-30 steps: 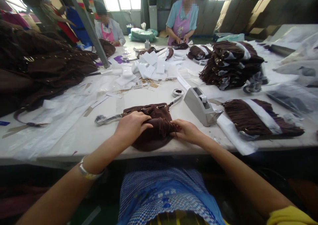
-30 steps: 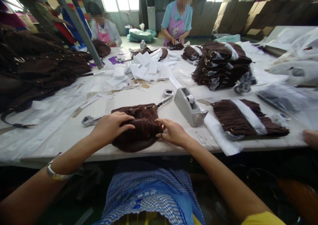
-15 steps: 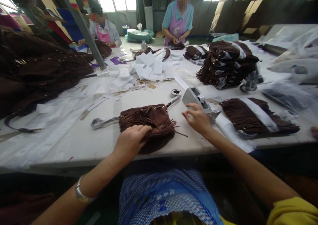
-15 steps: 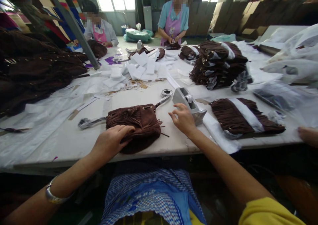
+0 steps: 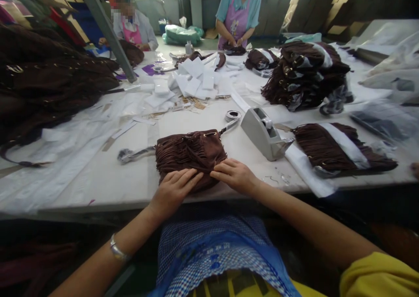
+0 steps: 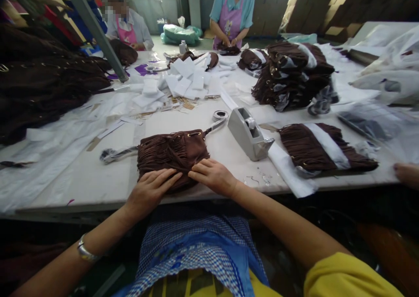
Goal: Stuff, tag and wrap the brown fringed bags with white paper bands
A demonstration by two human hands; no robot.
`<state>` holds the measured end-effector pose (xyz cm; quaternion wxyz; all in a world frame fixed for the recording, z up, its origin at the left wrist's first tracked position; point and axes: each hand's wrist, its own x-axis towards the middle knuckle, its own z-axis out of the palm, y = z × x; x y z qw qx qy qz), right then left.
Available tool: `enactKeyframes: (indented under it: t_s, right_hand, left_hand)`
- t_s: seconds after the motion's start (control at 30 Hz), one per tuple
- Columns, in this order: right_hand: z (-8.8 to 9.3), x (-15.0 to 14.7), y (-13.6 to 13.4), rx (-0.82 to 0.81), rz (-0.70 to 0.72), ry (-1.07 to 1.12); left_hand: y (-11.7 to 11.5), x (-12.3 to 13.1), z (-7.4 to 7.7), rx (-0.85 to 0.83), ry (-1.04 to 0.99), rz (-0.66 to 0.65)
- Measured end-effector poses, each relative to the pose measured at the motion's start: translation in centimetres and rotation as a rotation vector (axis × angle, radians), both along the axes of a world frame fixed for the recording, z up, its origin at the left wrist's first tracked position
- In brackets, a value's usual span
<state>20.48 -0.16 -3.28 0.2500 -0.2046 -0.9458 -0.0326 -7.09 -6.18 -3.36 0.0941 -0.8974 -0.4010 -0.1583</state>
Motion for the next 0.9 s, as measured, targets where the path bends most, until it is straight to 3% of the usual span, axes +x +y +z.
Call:
enactKeyframes:
  t_s: [0.1, 0.27, 0.43, 0.53, 0.6, 0.73, 0.9]
  right_hand:
    - [-0.9, 0.3, 1.2, -0.02, 0.005, 0.011]
    - [-0.8, -0.3, 2.1, -0.126, -0.054, 0.038]
    - [0.3, -0.4, -1.7, -0.031, -0.06, 0.096]
    - [-0.4, -1.8, -4.7, -0.058, 0.038, 0.122]
    - [-1.4, -3.6, -5.5, -0.129, 0.013, 0.067]
    - [-2.4, -7.5, -4.1, -0.218, -0.079, -0.068]
    - [-1.8, -10.1, -1.6, -0.258, 0.024, -0.125]
  left_hand:
    - [0.5, -1.1, -0.1, -0.103, -0.025, -0.06]
    - [2.2, -0.9, 1.1, -0.267, -0.073, 0.022]
    - [2.6, 0.2, 2.5, -0.328, -0.103, 0.116]
    - [3.8, -0.2, 3.5, -0.434, -0.184, 0.126]
    - [5.0, -0.7, 4.2, -0.558, -0.285, 0.122]
    - [6.8, -1.6, 5.3, -0.786, -0.386, 0.055]
    - [6.8, -1.6, 5.0, -0.711, -0.246, 0.078]
